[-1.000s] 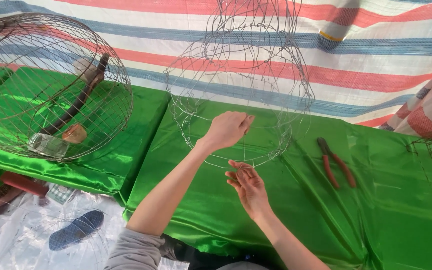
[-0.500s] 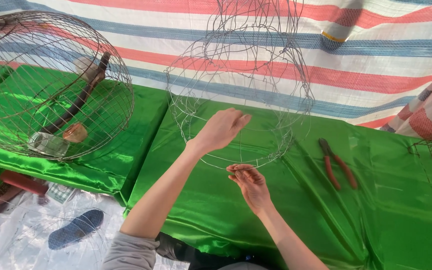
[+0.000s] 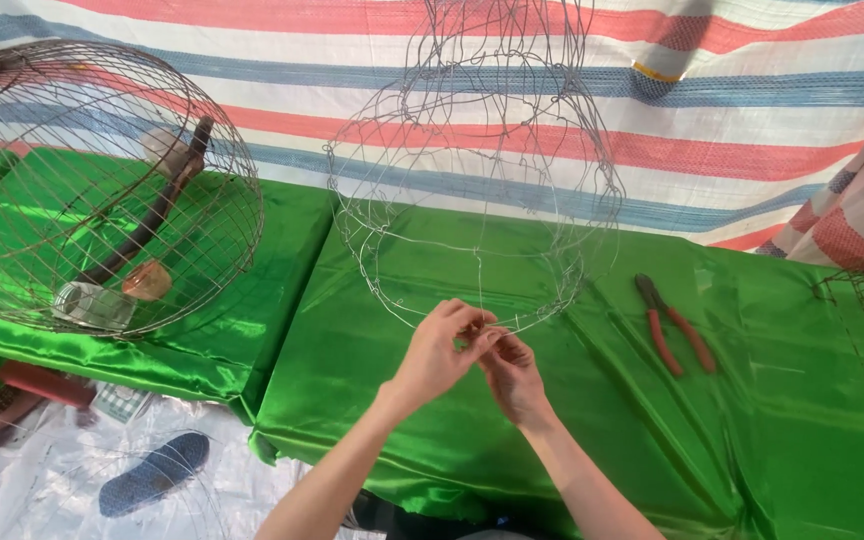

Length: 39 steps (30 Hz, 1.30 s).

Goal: Assembling a wire cage by manually twisting wire connections and using pliers.

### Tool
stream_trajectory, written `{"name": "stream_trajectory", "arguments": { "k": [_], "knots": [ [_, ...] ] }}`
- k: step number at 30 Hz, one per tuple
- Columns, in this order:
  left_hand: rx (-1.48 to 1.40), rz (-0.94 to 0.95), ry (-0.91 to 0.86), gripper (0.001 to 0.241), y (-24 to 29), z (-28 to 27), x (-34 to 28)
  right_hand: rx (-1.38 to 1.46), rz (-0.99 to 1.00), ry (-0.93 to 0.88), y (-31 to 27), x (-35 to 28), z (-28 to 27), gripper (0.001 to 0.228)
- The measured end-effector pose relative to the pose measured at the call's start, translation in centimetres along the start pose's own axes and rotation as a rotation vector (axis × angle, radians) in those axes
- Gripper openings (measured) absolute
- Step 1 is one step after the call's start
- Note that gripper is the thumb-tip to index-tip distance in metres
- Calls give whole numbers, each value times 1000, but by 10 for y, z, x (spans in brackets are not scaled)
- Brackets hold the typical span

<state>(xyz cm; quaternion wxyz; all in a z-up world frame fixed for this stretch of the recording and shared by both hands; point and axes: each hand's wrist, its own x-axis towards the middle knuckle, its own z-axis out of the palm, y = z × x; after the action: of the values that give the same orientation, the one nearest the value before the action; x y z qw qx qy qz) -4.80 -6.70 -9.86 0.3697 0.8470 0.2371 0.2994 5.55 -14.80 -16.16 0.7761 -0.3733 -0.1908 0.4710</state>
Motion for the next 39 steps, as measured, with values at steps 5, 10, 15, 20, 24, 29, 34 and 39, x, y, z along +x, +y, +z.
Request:
{"name": "stream_trajectory", "arguments": {
  "k": [5,10,15,20,24,29,34,39],
  "knots": [
    [181,63,76,10,2,8,-4,42,-58,38,12,7,-15,19],
    [309,23,50,19,7,5,-6,62,-61,48,10,4,-7,19],
    [225,21,-57,16,3,7,-3,57,-97,48,14,15,-21,17],
    [192,-19,-67,16,3,7,-7,-12,-100,30,16,15,-23,17],
    [142,3,-86,20,16,0,-7,-54,-67,73,7,9,-18,21],
    [234,43,-124,11,-19,15,-9,-97,-23,98,8,12,-23,28],
    [284,26,-173,9,-35,20,-12,-241,-5,54,13,14,-42,20],
    [418,70,-220,10,-45,26,-10,-215,61,12,12,10,-41,16]
  ]
}}
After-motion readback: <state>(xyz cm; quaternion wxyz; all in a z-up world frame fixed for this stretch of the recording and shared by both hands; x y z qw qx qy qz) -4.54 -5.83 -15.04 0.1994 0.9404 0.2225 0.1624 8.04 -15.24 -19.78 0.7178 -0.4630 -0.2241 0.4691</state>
